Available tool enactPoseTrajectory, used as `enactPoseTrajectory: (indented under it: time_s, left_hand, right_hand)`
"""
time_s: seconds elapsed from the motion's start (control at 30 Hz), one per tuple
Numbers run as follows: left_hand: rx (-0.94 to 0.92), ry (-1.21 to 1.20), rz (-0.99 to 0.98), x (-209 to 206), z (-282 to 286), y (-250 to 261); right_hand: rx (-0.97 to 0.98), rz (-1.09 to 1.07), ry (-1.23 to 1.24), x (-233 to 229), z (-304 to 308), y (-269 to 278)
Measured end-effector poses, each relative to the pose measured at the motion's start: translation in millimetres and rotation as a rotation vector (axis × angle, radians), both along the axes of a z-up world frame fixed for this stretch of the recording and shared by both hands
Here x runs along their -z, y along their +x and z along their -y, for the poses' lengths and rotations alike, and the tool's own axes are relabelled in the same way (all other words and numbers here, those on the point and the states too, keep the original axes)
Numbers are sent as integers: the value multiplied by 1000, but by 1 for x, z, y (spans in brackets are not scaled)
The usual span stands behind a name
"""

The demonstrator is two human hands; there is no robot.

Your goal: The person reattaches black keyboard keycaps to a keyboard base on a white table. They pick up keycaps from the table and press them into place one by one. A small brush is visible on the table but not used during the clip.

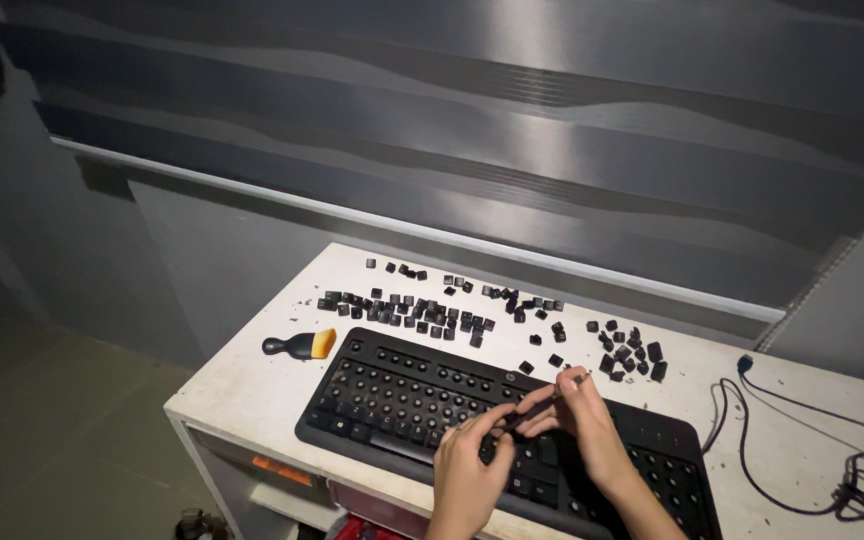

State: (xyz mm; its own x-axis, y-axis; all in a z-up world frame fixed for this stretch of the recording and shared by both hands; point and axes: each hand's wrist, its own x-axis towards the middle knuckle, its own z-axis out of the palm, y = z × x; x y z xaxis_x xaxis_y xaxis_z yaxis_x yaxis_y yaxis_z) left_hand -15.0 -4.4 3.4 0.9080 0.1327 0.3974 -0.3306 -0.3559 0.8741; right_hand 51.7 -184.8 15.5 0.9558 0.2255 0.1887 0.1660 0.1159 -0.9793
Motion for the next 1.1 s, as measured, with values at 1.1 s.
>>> enactPoseTrajectory:
  time_s: [1.1]
  left_hand:
    - [267, 235, -35, -8, -36, 17]
  right_hand:
    - [142, 20, -7, 4, 4, 10]
